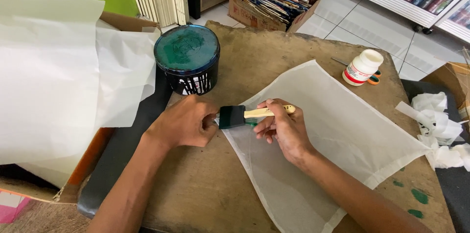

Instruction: A person is assembling a kite by applying glue to the frame, folding the paper edges, and painting a green stripe.

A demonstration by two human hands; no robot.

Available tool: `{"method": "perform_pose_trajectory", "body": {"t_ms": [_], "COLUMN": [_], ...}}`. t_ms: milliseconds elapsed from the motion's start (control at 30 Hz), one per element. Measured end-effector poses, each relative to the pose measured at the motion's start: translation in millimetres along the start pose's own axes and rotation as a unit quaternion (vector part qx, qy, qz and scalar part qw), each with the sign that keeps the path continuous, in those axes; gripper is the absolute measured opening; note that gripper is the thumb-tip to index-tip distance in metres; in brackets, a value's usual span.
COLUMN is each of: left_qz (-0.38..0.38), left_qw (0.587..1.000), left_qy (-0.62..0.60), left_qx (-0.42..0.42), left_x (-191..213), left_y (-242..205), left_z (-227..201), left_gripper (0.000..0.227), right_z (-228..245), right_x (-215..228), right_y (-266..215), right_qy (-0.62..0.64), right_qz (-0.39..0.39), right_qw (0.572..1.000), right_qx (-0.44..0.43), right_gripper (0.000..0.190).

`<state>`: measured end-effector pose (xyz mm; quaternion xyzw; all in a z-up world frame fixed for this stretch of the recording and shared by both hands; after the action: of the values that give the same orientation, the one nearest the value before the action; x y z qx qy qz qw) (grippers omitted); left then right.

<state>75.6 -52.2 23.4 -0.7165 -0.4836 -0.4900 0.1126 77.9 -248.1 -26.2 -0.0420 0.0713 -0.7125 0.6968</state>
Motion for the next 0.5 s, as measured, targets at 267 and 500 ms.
{"method": "perform_pose_trajectory", "body": {"t_ms": [267, 500], "left_qz": [-0.003, -0.005], "left_qw": [1.0, 1.0], "left_qy": [0.016, 0.01], "left_qx": [-0.002, -0.012], "left_x": [0, 0], "left_y": [1, 0], "left_z": [-2, -3], "left_gripper": [0.023, 0.025], "right_z": [21, 31], "right_x": [-6, -10], "right_y": [-13, -16], "right_qy": [-0.052, -0.071], "right_qz": [-0.034, -0.046], "right_qw": [0.998, 0.996], "right_qx": [-0.007, 0.007], "right_gripper": [0.028, 0.021]}}
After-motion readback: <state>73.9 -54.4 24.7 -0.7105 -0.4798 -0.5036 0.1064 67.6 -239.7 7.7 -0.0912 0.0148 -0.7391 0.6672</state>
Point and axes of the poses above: each hand's wrist, its own y-axis towards the middle knuckle, its own x-axis out of the back of the hand, z = x × y, the point moved 10 cm from there along y, towards the middle knuckle, and after that the axes turned 2 degrees about -x, right-handed, at the moved point
